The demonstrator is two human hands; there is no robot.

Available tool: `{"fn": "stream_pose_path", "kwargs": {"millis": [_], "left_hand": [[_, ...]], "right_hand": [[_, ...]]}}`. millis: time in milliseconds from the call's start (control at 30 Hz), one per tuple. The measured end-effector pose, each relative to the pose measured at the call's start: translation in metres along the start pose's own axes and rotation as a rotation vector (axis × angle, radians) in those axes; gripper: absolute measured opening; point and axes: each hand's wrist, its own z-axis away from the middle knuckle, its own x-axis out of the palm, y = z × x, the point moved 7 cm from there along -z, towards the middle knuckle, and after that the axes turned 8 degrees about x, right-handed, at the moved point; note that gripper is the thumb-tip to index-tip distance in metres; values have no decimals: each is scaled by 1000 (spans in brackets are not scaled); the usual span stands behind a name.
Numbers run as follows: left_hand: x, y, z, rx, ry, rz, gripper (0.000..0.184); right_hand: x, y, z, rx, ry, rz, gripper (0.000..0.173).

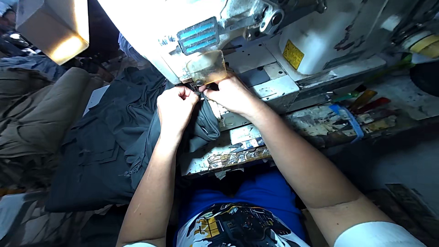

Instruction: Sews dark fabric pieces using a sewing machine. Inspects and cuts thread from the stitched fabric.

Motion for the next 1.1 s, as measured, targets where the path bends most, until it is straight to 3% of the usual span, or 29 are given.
{"fn": "stream_pose_path", "kwargs": {"millis": [300,633,1100], "left_hand": [[2,-6,-10,-62,-70,40,19],[0,-4,-1,-32,2,71,16],[0,-1,1,23,46,9,15]], "right_hand": [[1,1,0,11,-19,14,20],[1,1,-1,-34,23,0,13],[2,0,-1,-8,-34,28,18]]}}
